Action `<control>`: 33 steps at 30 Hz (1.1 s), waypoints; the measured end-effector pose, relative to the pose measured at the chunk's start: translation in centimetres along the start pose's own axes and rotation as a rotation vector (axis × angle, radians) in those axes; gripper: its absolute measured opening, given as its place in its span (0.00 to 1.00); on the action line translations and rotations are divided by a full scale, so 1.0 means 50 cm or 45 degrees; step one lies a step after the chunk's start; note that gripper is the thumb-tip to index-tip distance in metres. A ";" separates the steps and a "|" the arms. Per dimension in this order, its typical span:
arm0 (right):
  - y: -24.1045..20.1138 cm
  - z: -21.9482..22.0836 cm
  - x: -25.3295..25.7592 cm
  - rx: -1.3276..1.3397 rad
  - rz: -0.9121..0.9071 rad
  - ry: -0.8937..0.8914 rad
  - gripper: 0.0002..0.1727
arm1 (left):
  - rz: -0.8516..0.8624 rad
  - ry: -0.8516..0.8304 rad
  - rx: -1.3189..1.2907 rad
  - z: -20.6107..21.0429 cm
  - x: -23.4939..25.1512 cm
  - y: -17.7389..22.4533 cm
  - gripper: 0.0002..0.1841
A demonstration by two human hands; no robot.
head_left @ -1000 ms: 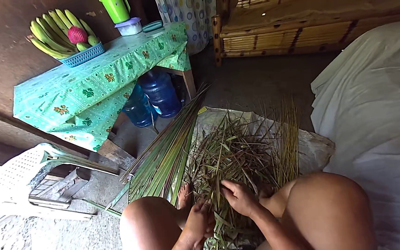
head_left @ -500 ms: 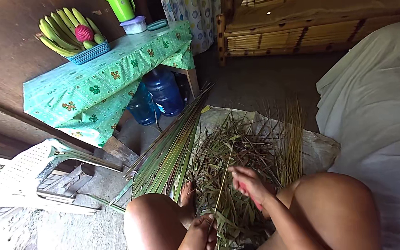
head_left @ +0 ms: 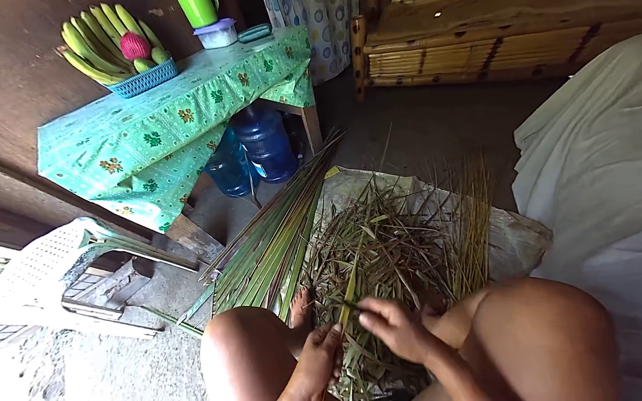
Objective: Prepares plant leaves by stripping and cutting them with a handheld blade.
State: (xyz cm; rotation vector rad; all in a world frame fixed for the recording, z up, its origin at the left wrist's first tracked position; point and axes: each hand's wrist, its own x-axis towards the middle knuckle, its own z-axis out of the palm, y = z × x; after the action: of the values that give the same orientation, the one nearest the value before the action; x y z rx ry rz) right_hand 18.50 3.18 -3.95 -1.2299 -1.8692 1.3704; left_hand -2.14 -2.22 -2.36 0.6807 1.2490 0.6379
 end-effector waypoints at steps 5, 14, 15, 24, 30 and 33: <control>0.019 0.047 -0.012 -0.364 -0.317 0.020 0.18 | 0.048 0.125 -0.025 0.026 0.016 0.014 0.14; 0.043 -0.032 0.059 -0.262 0.153 0.321 0.19 | 0.030 0.022 -0.004 0.033 -0.030 -0.010 0.17; 0.042 -0.031 0.060 -0.270 0.166 0.366 0.19 | 0.039 0.023 0.007 0.033 -0.027 -0.008 0.17; 0.044 -0.074 0.058 -0.021 0.205 0.527 0.19 | 0.049 0.038 0.068 0.019 -0.028 0.002 0.16; -0.003 0.034 -0.003 0.020 -0.086 -0.092 0.20 | 0.272 0.292 0.323 0.019 0.047 0.011 0.14; 0.001 0.050 -0.003 -0.053 -0.151 -0.093 0.19 | 0.365 0.370 0.477 0.030 0.064 0.012 0.12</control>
State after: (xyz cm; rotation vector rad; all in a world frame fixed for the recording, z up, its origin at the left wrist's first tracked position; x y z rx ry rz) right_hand 16.57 1.88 -4.88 -1.0835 -1.9960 1.3352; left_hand -0.07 0.42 -3.62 1.1222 1.5765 0.7645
